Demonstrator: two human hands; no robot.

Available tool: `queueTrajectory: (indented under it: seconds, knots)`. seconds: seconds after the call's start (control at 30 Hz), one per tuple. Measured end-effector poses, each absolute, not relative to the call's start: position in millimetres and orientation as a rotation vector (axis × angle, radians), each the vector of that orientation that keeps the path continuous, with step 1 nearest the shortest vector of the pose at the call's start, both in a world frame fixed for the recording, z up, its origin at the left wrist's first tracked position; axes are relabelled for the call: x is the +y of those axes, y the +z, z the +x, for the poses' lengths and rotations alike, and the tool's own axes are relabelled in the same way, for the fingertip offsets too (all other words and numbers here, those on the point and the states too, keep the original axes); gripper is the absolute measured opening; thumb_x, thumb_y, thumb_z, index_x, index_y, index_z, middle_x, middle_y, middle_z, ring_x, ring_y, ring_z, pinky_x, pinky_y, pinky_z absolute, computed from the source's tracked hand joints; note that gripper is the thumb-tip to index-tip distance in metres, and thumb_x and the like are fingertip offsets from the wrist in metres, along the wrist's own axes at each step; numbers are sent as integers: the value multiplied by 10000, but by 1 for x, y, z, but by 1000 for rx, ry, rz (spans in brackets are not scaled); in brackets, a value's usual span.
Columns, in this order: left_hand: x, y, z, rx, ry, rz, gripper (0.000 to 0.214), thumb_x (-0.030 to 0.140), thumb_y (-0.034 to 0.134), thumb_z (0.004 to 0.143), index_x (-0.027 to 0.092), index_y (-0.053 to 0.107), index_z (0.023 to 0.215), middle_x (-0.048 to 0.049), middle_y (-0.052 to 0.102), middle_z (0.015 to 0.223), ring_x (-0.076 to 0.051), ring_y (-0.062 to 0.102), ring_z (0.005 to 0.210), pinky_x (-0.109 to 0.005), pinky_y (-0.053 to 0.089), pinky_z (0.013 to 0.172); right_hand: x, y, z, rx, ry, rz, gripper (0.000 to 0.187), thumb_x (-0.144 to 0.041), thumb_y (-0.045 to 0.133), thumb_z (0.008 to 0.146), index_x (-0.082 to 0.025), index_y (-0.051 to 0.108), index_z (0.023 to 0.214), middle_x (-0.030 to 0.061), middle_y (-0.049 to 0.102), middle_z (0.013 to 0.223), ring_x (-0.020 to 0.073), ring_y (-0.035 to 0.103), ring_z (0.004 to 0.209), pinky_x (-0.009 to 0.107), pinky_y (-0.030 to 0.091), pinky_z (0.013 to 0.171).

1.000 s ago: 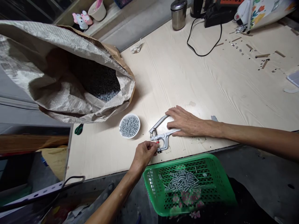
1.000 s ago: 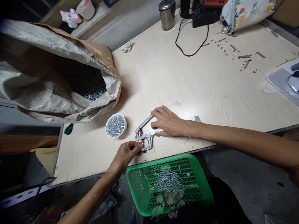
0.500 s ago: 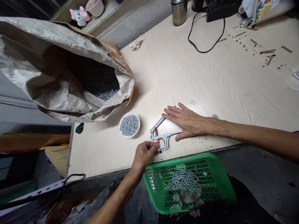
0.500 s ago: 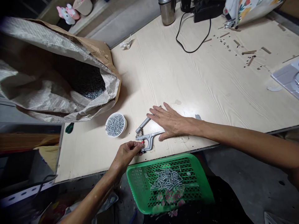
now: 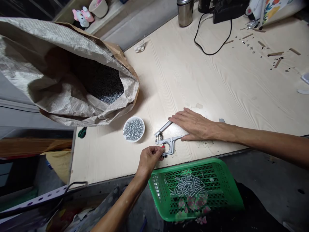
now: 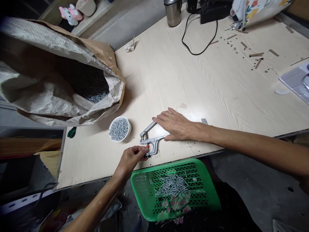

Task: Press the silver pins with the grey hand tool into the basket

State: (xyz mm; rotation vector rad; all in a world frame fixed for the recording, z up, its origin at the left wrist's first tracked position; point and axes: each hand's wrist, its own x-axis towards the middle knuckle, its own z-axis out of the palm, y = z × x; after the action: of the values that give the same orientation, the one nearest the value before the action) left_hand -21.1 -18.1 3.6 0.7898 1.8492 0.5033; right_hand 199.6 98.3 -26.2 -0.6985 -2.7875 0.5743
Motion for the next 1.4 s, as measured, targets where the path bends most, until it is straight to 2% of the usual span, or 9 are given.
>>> queueTrajectory:
  seconds: [0.17, 0.5, 0.67, 0.77, 0.87, 1.03, 1.23, 1.33, 1.4]
  knots:
    - [-20, 0, -23, 1863, 508, 772, 350, 454, 744, 614, 118, 686, 692, -17, 638, 608, -133, 579, 559, -265, 487, 589, 98, -25, 198, -2774, 541, -691, 701, -393, 726, 777, -169, 389, 1349, 151, 548, 1285, 323, 476, 1165, 580, 315, 1024]
    - [-20, 5, -18, 1832, 529, 741, 368, 475, 744, 620, 120, 659, 667, 5, 587, 560, -110, 528, 515, -266, 491, 591, 98, -27, 198, -2758, 540, -682, 645, -398, 703, 789, -183, 409, 1322, 145, 559, 1262, 319, 475, 1161, 558, 316, 1005]
    - [-25, 3, -20, 1883, 463, 854, 375, 511, 639, 734, 140, 640, 678, 17, 541, 509, -139, 557, 510, -267, 472, 565, 97, -28, 198, -2759, 541, -686, 626, -395, 714, 783, -184, 432, 1301, 135, 560, 1260, 311, 476, 1156, 547, 325, 1006]
    - [-28, 8, -16, 2043, 465, 1219, 327, 463, 563, 827, 156, 656, 768, -31, 600, 670, -178, 602, 623, -303, 495, 617, 97, -30, 198, -2742, 534, -677, 608, -407, 702, 794, -200, 435, 1300, 130, 558, 1267, 311, 473, 1163, 554, 323, 1006]
    - [-22, 12, -6, 2057, 491, 1721, 236, 358, 568, 866, 174, 659, 982, -100, 617, 1004, -236, 601, 931, -372, 513, 800, 97, -32, 198, -2732, 527, -674, 622, -406, 708, 790, -194, 433, 1305, 132, 561, 1265, 316, 472, 1170, 556, 332, 998]
    - [7, 4, 9, 1830, 248, 2178, 594, 297, 694, 797, 164, 453, 1323, -150, 512, 1321, -320, 453, 1189, -506, 439, 976, 98, -31, 197, -2720, 586, -622, 673, -374, 724, 782, -150, 409, 1333, 148, 552, 1275, 296, 477, 1166, 525, 363, 995]
    - [38, -4, 11, 1662, 36, 2296, 778, 306, 705, 777, 173, 296, 1426, -132, 525, 1236, -297, 484, 1107, -472, 452, 936, 101, -23, 204, -2746, 677, -808, 852, -370, 824, 648, -112, 394, 1336, 179, 494, 1322, 312, 460, 1194, 464, 444, 958]
    - [45, -3, 11, 1644, -23, 2307, 861, 345, 761, 718, 161, 303, 1423, -142, 514, 1226, -304, 481, 1089, -467, 452, 912, 104, -14, 207, -2831, 645, -906, 741, -361, 849, 613, -121, 499, 1221, 146, 567, 1183, 307, 507, 1089, 443, 482, 891]
    - [50, -2, 13, 1591, -28, 2334, 791, 372, 761, 722, 159, 374, 1378, -138, 533, 1190, -302, 481, 1066, -462, 451, 898, 106, -9, 208, -2866, 626, -907, 611, -355, 830, 653, -131, 545, 1145, 125, 586, 1110, 280, 521, 1024, 408, 493, 844]
